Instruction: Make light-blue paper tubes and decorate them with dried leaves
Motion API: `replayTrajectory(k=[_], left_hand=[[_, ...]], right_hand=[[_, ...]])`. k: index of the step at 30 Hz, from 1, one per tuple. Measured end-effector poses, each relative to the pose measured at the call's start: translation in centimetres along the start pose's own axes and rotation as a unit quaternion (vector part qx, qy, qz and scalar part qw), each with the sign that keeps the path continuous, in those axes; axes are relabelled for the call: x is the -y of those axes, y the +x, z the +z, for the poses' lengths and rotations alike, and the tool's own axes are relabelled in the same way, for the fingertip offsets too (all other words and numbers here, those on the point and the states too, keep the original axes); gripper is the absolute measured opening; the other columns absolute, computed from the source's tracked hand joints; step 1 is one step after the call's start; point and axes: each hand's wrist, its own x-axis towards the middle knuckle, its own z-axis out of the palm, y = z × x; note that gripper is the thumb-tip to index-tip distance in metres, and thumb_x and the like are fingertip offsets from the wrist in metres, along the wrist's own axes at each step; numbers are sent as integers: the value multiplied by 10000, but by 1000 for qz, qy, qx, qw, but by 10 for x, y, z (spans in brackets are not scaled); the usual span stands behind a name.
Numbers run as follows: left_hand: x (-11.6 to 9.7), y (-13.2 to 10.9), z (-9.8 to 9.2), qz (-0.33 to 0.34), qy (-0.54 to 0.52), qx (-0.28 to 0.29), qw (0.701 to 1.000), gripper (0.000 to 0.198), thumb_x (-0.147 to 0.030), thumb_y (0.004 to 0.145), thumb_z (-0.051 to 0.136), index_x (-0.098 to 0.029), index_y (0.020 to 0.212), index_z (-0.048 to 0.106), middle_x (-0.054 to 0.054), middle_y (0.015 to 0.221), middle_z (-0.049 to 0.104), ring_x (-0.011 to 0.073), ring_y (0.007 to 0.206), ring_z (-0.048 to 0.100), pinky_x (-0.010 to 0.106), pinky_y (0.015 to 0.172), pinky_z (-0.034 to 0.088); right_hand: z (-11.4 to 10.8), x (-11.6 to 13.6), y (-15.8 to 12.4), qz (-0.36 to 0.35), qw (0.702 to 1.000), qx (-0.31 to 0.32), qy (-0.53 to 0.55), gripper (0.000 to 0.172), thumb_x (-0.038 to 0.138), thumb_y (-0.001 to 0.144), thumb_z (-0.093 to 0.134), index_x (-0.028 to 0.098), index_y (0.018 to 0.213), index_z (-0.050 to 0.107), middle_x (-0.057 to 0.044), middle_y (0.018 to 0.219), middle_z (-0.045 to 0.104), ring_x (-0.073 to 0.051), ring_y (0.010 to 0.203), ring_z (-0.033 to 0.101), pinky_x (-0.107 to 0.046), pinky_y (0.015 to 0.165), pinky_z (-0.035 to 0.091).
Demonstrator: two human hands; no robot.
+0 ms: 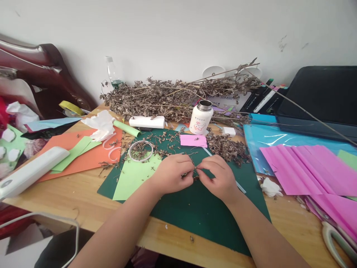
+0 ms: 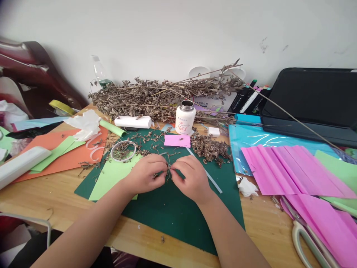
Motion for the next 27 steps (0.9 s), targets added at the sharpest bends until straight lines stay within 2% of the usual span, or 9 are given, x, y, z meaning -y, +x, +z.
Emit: replayTrajectory(k=[27], left_hand=[[-2,1,-1,9,8,9,1000,128,-121,663,401,-155,589,501,11,632,542,108,623,476,222,578,384]], right_hand=[[0,2,1,15,1000,15,8,97,81,677,501,175,702,505,-34,672,540,-135,659,475,-283,585,409]])
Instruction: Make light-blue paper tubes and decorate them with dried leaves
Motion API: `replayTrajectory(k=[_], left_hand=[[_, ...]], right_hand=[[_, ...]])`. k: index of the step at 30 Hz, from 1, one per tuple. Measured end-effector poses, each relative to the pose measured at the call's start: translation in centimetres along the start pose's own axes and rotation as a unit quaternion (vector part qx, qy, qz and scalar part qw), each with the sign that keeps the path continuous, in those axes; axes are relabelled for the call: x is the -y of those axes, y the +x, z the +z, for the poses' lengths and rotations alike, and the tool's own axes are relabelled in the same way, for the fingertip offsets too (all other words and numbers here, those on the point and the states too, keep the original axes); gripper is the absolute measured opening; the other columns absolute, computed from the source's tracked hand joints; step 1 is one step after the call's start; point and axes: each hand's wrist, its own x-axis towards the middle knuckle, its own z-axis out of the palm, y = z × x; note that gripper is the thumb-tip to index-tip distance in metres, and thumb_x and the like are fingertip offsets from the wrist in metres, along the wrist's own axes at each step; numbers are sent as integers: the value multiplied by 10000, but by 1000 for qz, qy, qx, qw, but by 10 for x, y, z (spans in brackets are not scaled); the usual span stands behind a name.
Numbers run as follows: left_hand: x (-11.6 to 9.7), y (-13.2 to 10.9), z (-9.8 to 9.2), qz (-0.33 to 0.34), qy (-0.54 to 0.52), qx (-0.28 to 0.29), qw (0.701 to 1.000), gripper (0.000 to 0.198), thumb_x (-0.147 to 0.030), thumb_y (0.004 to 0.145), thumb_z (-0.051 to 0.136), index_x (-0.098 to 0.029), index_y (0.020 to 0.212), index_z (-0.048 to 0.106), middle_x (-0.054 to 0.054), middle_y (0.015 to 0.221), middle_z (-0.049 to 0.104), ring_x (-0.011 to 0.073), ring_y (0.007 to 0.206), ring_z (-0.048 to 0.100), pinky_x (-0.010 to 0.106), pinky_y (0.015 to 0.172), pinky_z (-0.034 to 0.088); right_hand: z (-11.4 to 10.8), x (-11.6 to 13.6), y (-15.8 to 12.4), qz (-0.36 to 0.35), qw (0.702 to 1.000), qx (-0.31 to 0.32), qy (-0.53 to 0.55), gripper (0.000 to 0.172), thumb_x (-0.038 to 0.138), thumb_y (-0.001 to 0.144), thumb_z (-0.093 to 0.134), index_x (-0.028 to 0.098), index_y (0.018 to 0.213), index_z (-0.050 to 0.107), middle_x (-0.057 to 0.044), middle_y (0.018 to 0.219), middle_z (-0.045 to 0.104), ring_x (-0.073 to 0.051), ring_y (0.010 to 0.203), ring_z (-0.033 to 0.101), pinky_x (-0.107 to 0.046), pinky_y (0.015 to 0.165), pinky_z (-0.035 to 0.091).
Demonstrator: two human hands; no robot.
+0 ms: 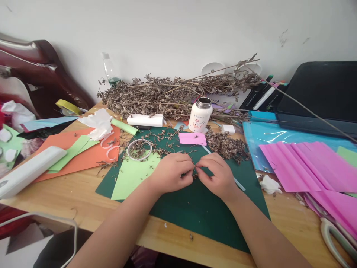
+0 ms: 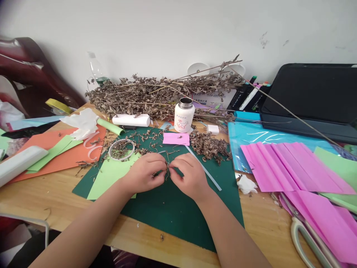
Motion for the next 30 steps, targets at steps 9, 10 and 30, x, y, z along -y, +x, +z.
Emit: replayTrajectory(k=[9,10,30], left_hand=[[1,-1,1,4,2,-10,1000,129,-126,666,400,-160,594,501,13,633,543,109,625,481,225,575,384],[1,-1,1,4,1,-11,1000,127,-123,664,400,-160,596,501,13,637,545,109,628,483,224,577,385],[0,0,-5,-63,-257,-93,960,76,-138,702,456,-158,629,467,27,656,533,104,645,489,234,591,415]], right_hand=[[0,-1,0,11,1000,8,4,101,82,692,483,183,686,494,-26,662,531,-134,658,466,-283,581,403],[0,-1,0,10,1000,8,4,103,80,693,481,182,686,492,-26,662,530,-134,659,466,-282,582,403],[3,-6,-2,254,860,-30,442,44,232,707,521,196,688,538,8,651,465,-82,537,416,-231,472,356]])
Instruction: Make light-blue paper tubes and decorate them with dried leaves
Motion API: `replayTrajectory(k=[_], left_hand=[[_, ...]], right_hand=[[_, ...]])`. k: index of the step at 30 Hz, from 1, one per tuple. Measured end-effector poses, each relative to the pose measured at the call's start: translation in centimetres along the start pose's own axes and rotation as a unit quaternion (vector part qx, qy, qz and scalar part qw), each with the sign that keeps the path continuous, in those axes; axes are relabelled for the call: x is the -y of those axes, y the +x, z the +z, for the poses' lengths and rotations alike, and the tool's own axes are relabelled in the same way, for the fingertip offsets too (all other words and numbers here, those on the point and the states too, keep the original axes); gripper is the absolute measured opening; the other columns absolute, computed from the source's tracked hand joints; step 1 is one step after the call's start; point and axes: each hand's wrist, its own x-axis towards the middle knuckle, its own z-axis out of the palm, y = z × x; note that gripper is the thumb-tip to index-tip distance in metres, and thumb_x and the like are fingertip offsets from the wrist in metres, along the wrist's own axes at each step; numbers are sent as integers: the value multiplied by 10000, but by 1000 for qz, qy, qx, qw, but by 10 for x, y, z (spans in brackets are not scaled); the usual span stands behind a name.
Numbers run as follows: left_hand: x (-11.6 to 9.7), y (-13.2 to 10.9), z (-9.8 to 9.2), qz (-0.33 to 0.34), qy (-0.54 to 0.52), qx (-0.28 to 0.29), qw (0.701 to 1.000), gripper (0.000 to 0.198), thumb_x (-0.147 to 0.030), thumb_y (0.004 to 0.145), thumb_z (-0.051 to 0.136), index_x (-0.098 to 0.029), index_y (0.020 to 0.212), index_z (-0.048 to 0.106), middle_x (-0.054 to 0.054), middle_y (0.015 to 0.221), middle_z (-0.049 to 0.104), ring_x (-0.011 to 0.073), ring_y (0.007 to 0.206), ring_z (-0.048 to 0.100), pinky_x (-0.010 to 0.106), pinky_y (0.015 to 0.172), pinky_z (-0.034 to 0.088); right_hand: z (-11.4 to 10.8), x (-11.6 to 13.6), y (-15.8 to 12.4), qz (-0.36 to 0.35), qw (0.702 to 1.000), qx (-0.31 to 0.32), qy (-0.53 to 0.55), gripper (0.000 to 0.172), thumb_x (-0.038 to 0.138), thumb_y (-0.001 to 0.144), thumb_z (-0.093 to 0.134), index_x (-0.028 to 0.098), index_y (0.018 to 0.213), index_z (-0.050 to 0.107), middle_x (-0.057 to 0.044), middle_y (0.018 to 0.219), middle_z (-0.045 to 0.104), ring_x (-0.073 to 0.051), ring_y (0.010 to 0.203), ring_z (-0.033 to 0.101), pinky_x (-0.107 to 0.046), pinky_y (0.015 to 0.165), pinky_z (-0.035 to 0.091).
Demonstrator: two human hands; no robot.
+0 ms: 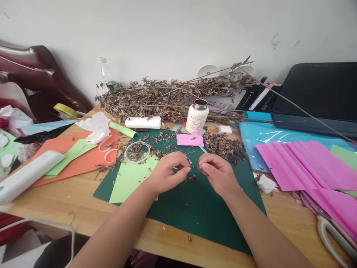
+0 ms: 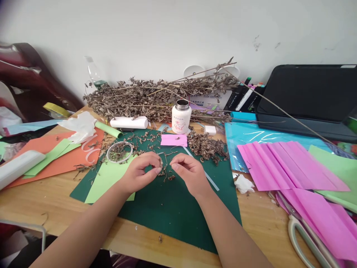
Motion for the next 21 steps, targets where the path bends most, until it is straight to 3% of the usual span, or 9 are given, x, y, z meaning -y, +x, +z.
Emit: replayTrajectory(k=[4,10,21], left_hand=[[0,0,1,-15,-22,-6,1000,83,-139,710,463,-156,629,472,28,651,535,105,640,495,235,589,416],[0,-1,1,-12,-24,4,1000,76,-129,723,451,-148,658,488,28,651,533,103,635,484,239,598,411],[0,0,0,-11,0,4,1000,80,-117,723,454,-144,654,484,23,648,521,99,640,478,227,599,396]], right_hand=[[4,3,0,54,991,6,119,120,286,656,570,187,641,504,26,598,401,-67,479,352,-226,431,306],[4,10,0,89,968,71,222,146,297,664,569,193,626,473,41,562,336,-62,468,304,-216,424,238],[4,11,-1,100,945,114,289,148,285,684,565,189,635,463,39,590,327,-60,493,292,-220,449,198]])
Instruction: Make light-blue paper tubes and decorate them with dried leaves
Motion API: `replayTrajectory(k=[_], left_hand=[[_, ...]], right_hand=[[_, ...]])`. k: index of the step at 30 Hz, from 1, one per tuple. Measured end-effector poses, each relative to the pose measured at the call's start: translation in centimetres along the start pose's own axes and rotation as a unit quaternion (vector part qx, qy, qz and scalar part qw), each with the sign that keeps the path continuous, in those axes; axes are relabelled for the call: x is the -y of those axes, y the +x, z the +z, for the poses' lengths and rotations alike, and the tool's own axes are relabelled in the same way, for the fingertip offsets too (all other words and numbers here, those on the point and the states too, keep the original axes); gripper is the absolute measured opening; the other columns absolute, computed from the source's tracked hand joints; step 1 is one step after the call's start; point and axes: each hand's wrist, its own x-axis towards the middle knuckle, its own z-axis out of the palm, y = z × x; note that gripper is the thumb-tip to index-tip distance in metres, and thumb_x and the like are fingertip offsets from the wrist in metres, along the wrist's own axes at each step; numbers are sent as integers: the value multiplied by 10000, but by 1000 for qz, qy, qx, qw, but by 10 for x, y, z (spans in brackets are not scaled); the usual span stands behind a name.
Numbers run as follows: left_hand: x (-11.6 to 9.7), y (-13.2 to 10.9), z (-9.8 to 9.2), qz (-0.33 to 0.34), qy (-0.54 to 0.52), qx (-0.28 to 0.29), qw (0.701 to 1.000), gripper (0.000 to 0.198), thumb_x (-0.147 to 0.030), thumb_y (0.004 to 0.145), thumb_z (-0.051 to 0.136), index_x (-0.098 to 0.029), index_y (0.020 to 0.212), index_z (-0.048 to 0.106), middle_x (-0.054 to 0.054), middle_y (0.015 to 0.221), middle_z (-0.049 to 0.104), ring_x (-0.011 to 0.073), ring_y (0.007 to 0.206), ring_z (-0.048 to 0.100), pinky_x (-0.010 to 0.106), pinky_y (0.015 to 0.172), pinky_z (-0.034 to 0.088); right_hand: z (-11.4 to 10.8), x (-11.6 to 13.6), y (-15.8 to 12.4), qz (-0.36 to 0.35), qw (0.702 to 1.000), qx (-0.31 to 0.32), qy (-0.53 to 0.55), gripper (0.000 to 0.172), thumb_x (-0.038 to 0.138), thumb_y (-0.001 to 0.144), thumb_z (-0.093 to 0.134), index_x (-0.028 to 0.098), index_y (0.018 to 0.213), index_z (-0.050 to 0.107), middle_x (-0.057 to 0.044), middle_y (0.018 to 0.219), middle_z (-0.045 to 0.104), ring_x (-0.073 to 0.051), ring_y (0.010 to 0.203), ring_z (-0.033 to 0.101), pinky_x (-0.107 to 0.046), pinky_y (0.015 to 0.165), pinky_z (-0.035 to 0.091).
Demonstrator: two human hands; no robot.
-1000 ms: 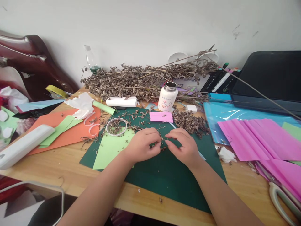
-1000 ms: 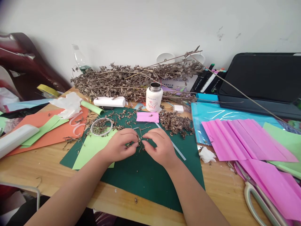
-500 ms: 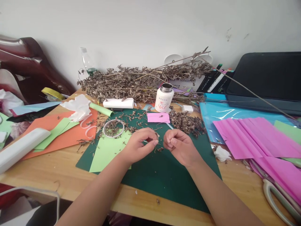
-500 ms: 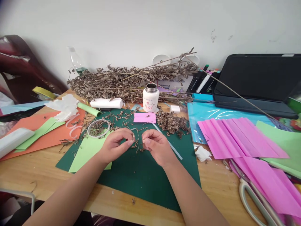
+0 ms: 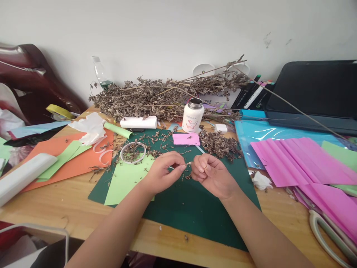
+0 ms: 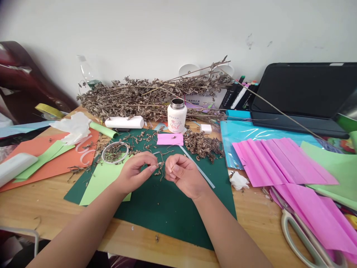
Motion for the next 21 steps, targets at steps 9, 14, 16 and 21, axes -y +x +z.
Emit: replayTrajectory(k=[9,14,16,21], left_hand=[[1,-1,0,-2,9,-2,1000,79,-125,724,455,-148,654,484,21,645,521,103,637,482,224,600,391],[1,-1,0,-6,9,-4,1000,83,-132,725,452,-152,650,480,22,638,520,106,629,480,228,595,392],[1,-1,0,-7,10,-5,1000,78,-133,724,453,-152,654,482,22,643,522,105,632,481,229,599,391],[2,-2,0,-16,12,-4,1000,84,-141,724,459,-151,645,484,21,648,529,106,643,486,229,611,390]], right_hand=[[2,2,-2,23,998,4,52,161,273,703,539,174,626,438,40,593,316,-57,495,307,-222,463,182],[1,3,-2,24,998,-28,49,150,249,727,505,167,619,440,40,598,317,-48,481,297,-218,457,175],[0,3,0,20,998,-49,35,147,245,730,500,168,617,445,41,600,323,-47,478,299,-216,454,180],[-3,-2,4,-7,992,-120,-43,60,235,713,518,199,682,481,41,638,384,-46,483,326,-210,446,201]])
